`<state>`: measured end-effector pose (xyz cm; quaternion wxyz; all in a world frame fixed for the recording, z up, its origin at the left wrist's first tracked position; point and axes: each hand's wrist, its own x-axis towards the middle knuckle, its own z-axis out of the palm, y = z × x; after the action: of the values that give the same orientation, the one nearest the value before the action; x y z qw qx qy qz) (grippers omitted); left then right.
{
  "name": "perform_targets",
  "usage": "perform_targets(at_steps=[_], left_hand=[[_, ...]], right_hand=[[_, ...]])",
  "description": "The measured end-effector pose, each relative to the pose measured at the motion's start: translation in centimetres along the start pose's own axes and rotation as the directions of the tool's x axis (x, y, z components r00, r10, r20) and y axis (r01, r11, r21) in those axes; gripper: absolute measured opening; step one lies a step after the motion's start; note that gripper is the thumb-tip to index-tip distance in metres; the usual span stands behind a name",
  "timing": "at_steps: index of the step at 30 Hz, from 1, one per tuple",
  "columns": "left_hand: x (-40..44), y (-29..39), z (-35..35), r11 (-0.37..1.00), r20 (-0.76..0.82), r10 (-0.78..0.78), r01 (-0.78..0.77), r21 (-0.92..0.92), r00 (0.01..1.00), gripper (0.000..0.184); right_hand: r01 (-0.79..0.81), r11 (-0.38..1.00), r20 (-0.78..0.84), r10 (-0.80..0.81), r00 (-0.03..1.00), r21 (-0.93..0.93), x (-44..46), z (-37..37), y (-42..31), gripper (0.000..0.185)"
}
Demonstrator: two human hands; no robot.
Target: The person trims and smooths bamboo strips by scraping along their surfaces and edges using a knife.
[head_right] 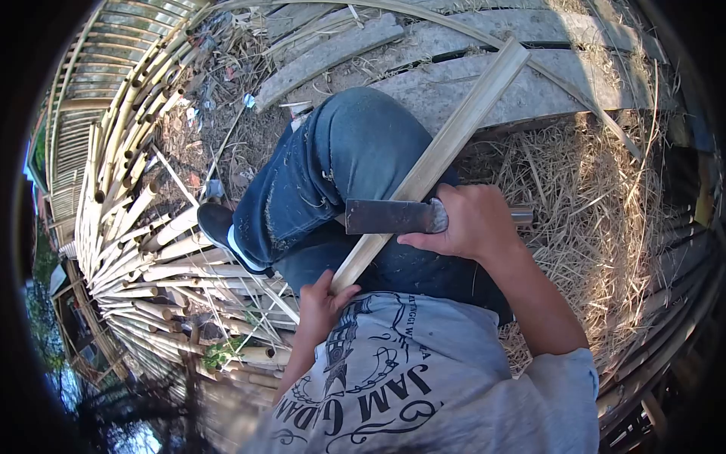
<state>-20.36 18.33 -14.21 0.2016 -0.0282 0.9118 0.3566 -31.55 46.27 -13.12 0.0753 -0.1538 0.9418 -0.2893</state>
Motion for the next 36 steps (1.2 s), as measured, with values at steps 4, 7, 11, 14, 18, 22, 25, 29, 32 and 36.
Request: perform_targets(at_steps=[4,7,11,14,18,22,25,29,32,36], left_hand=[[0.0,-0.6,0.3,1.000,0.010,0.002,-0.002,-0.017,1.000,0.042],[-0.1,-1.0,0.5,0.981,-0.032,-0.128,0.122,-0.150,0.991,0.043],[0.2,-1.3,0.5,0.992,-0.057,-0.090,0.084,-0.095,0.994,0.045],[0.4,-1.4,0.5,0.995,-0.043,-0.045,0.041,-0.091,0.998,0.045],[0.6,-1.9,0.7,0.993,-0.045,-0.051,0.045,-0.111,0.998,0.045],[0.8,-1.8,0.8,0.994,0.009,-0.031,0.031,-0.105,0.999,0.043],[1.6,-1.3,0.7,0.935,0.156,-0.067,0.117,-0.334,0.985,0.036],[2.8,-2.8,0.1,0.709,0.399,0.089,0.223,-0.669,0.912,0.025],[2.6,-2.5,-0.5,0.602,0.545,0.106,0.383,-0.701,0.832,0.038],[3.2,-2.0,-0.5,0.775,0.460,0.066,0.245,-0.582,0.886,0.027]], right_hand=[[0.017,1.000,0.039,-0.018,0.999,0.023,0.4,-0.8,-0.1,0.070],[-0.018,0.998,0.154,0.027,0.988,-0.060,0.7,-1.3,-0.6,0.067],[-0.055,0.993,0.187,0.074,0.980,-0.103,1.4,-1.4,-0.7,0.067],[-0.051,0.993,0.198,0.072,0.978,-0.107,1.6,-1.5,-0.8,0.067],[-0.032,0.990,0.218,0.062,0.974,-0.139,1.9,-1.8,-1.3,0.072],[-0.063,0.995,0.195,0.078,0.978,-0.081,1.9,-1.3,-1.3,0.072],[-0.100,0.989,0.206,0.120,0.971,-0.105,2.0,-1.5,-1.3,0.072],[-0.078,0.990,0.248,0.105,0.963,-0.117,2.3,-1.9,-1.3,0.072],[-0.060,0.993,0.246,0.083,0.966,-0.097,2.3,-1.8,-1.2,0.073],[-0.054,0.991,0.266,0.085,0.960,-0.122,2.6,-2.1,-1.7,0.074]])
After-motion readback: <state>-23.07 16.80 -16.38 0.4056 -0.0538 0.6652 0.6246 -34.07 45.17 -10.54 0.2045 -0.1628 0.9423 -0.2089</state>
